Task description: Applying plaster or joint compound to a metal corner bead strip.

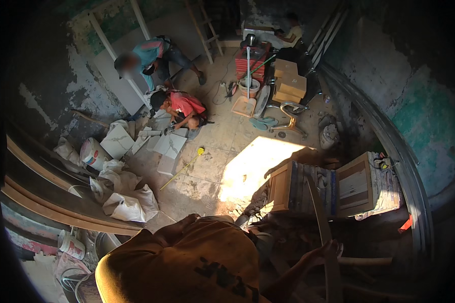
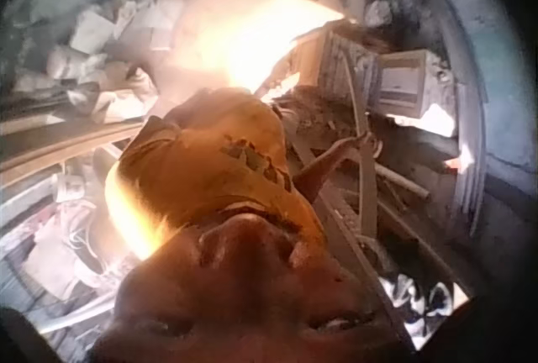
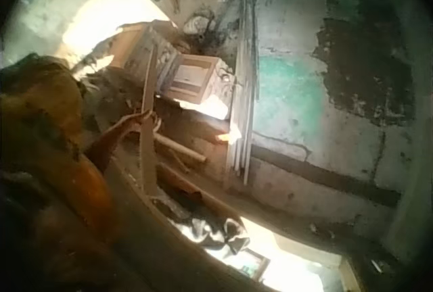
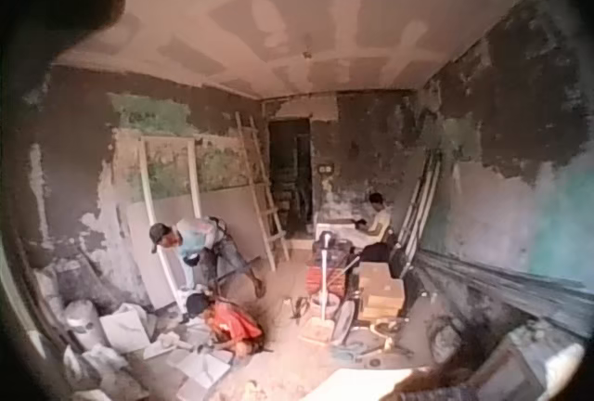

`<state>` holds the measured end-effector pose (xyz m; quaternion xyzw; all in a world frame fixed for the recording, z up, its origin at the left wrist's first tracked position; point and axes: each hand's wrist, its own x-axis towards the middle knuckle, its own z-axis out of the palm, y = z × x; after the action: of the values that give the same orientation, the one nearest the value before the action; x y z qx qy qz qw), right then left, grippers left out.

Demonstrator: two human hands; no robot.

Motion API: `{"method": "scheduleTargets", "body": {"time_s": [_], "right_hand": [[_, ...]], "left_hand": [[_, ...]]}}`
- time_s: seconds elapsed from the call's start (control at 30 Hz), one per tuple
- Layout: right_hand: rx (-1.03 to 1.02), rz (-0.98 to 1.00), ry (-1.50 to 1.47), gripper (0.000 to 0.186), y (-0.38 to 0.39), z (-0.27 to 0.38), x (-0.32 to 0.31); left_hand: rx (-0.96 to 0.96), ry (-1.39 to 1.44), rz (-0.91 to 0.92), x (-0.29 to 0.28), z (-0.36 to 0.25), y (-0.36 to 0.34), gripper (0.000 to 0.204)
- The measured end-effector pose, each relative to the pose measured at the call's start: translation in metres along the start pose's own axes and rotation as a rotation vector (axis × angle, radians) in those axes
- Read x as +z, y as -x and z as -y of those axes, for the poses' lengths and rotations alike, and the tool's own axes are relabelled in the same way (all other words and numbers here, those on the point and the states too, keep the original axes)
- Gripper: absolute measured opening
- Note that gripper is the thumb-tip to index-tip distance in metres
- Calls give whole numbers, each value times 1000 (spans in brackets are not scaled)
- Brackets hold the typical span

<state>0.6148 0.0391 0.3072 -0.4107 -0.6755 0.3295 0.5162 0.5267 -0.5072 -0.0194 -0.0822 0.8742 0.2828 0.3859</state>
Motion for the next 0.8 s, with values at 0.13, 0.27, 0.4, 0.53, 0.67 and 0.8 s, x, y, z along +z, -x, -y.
{"method": "scheduleTargets", "body": {"time_s": [0.13, 0.27, 0.4, 0.53, 0.67, 0.8], "right_hand": [[33, 9, -31, 32, -1, -14, 1], [-51, 33, 28, 35, -3, -19, -3], [-27, 35, 5, 35, -2, -21, 0], [-48, 39, -20, 35, -3, -23, -3], [-4, 13, -52, 34, 1, -6, 1], [48, 20, -75, 35, 0, -16, 1]], "left_hand": [[-26, 27, 11, -3, -20, 4, 36], [115, -35, -34, 4, 3, -13, 34], [74, -51, 13, 1, -13, -4, 34], [139, -74, -36, 3, 3, -9, 35], [101, -81, -46, 6, 9, -15, 39], [108, 15, -48, 6, 13, -13, 46]]}}
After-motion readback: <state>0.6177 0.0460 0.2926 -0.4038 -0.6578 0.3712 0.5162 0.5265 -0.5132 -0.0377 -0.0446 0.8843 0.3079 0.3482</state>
